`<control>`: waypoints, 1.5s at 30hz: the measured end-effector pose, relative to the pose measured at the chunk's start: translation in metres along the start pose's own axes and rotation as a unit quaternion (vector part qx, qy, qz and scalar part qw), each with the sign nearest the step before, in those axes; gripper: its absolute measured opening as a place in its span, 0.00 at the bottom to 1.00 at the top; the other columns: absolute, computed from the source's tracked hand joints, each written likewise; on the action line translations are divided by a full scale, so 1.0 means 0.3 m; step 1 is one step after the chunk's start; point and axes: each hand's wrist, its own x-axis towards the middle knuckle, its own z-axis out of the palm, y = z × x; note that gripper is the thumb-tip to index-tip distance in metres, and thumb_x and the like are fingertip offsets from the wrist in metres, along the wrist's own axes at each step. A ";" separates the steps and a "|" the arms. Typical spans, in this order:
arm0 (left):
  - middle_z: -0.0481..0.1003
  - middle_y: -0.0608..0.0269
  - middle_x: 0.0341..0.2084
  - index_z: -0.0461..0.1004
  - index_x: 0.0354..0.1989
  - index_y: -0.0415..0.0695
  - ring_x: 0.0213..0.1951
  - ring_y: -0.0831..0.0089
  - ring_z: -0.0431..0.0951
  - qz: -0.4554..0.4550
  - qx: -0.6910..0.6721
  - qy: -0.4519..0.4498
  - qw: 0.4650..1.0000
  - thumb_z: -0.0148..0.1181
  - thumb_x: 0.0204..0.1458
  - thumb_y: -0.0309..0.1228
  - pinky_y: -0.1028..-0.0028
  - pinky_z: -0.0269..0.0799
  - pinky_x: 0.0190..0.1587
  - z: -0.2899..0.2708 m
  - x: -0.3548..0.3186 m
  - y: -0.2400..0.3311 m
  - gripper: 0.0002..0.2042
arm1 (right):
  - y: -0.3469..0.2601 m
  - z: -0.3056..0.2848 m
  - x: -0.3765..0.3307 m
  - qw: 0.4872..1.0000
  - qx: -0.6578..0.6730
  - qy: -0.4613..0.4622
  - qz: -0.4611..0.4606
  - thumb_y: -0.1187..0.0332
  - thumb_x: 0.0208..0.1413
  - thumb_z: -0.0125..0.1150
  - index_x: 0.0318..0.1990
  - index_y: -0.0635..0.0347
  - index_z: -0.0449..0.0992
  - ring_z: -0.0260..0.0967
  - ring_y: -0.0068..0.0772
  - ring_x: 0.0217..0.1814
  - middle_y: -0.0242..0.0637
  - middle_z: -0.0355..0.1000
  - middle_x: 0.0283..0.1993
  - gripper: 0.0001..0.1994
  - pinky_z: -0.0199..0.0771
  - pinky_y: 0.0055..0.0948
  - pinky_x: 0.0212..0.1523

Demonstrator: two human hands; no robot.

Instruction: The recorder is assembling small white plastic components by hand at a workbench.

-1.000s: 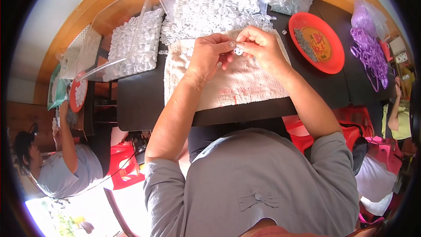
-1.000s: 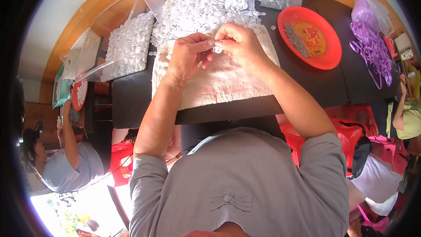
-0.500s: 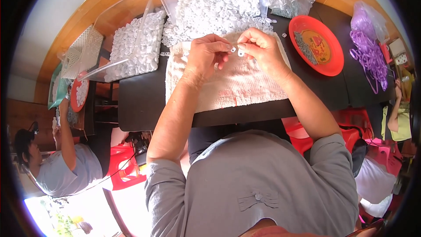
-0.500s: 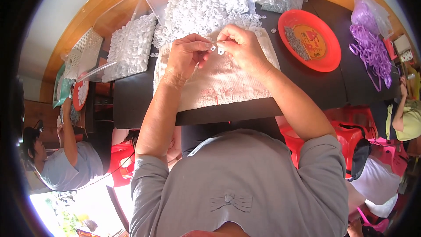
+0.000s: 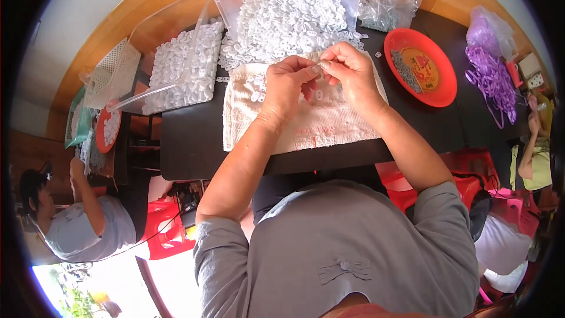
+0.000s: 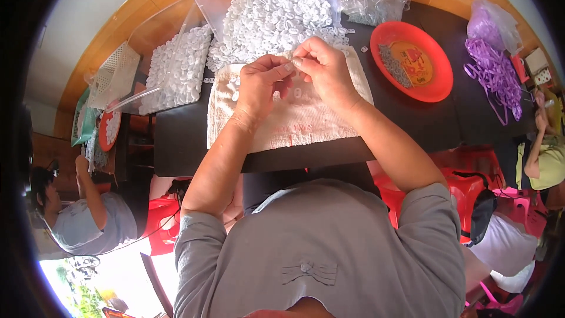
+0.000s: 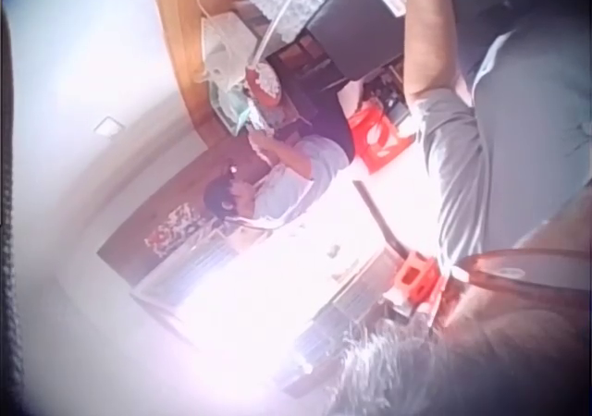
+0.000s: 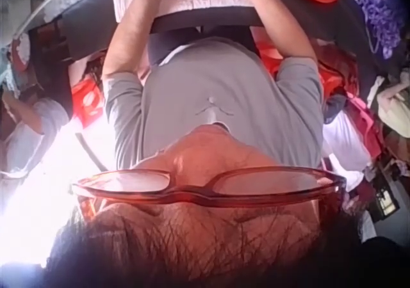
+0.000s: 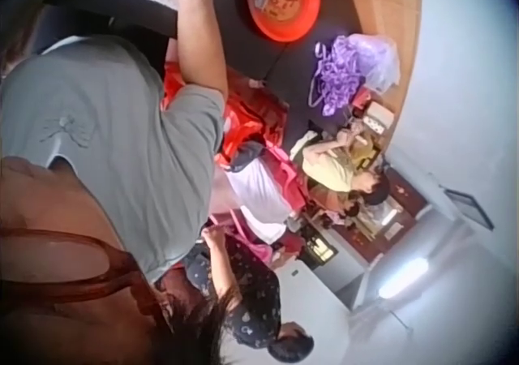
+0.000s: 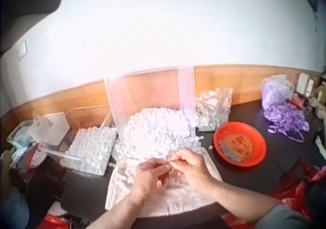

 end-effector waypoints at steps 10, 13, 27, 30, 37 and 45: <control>0.76 0.59 0.22 0.74 0.33 0.34 0.17 0.75 0.71 0.001 0.035 -0.025 0.999 0.60 0.49 0.20 0.78 0.64 0.18 -0.017 0.000 0.022 0.04 | 0.019 -0.018 0.007 0.999 -0.008 -0.036 -0.005 0.77 0.57 0.56 0.36 0.63 0.73 0.66 0.14 0.31 0.28 0.72 0.32 0.01 0.65 0.17 0.29; 0.76 0.58 0.23 0.74 0.34 0.33 0.18 0.75 0.72 -0.021 0.019 -0.026 0.999 0.59 0.50 0.20 0.78 0.65 0.18 -0.018 -0.008 0.037 0.04 | 0.005 -0.016 0.003 0.999 -0.020 -0.041 -0.010 0.76 0.57 0.56 0.36 0.63 0.73 0.67 0.15 0.31 0.28 0.72 0.32 0.01 0.65 0.17 0.29; 0.75 0.57 0.23 0.73 0.35 0.33 0.22 0.72 0.74 -0.053 -0.128 -0.019 0.990 0.56 0.53 0.21 0.77 0.66 0.18 -0.020 -0.005 0.026 0.04 | -0.009 -0.004 -0.002 0.999 -0.042 -0.025 -0.002 0.74 0.59 0.56 0.39 0.62 0.74 0.69 0.17 0.32 0.30 0.73 0.32 0.04 0.67 0.18 0.32; 0.75 0.57 0.24 0.72 0.35 0.32 0.22 0.72 0.75 -0.046 -0.118 -0.023 0.992 0.56 0.53 0.21 0.78 0.67 0.18 -0.016 -0.011 0.032 0.05 | -0.012 0.000 -0.004 0.999 -0.027 -0.020 0.001 0.74 0.59 0.55 0.39 0.62 0.74 0.71 0.17 0.34 0.29 0.74 0.33 0.04 0.67 0.18 0.32; 0.75 0.55 0.24 0.72 0.36 0.31 0.20 0.72 0.75 -0.029 -0.093 -0.033 0.995 0.56 0.53 0.21 0.78 0.67 0.16 -0.007 -0.013 0.032 0.06 | -0.016 -0.005 -0.005 0.999 -0.053 -0.004 -0.005 0.73 0.59 0.55 0.39 0.61 0.74 0.71 0.16 0.35 0.28 0.74 0.34 0.03 0.67 0.17 0.32; 0.75 0.55 0.24 0.71 0.35 0.31 0.19 0.72 0.74 -0.016 -0.098 -0.016 0.995 0.56 0.53 0.22 0.78 0.67 0.15 0.003 -0.018 0.018 0.05 | -0.010 -0.006 -0.008 0.998 -0.066 -0.009 -0.018 0.73 0.59 0.56 0.38 0.61 0.74 0.70 0.16 0.35 0.28 0.74 0.34 0.03 0.68 0.16 0.32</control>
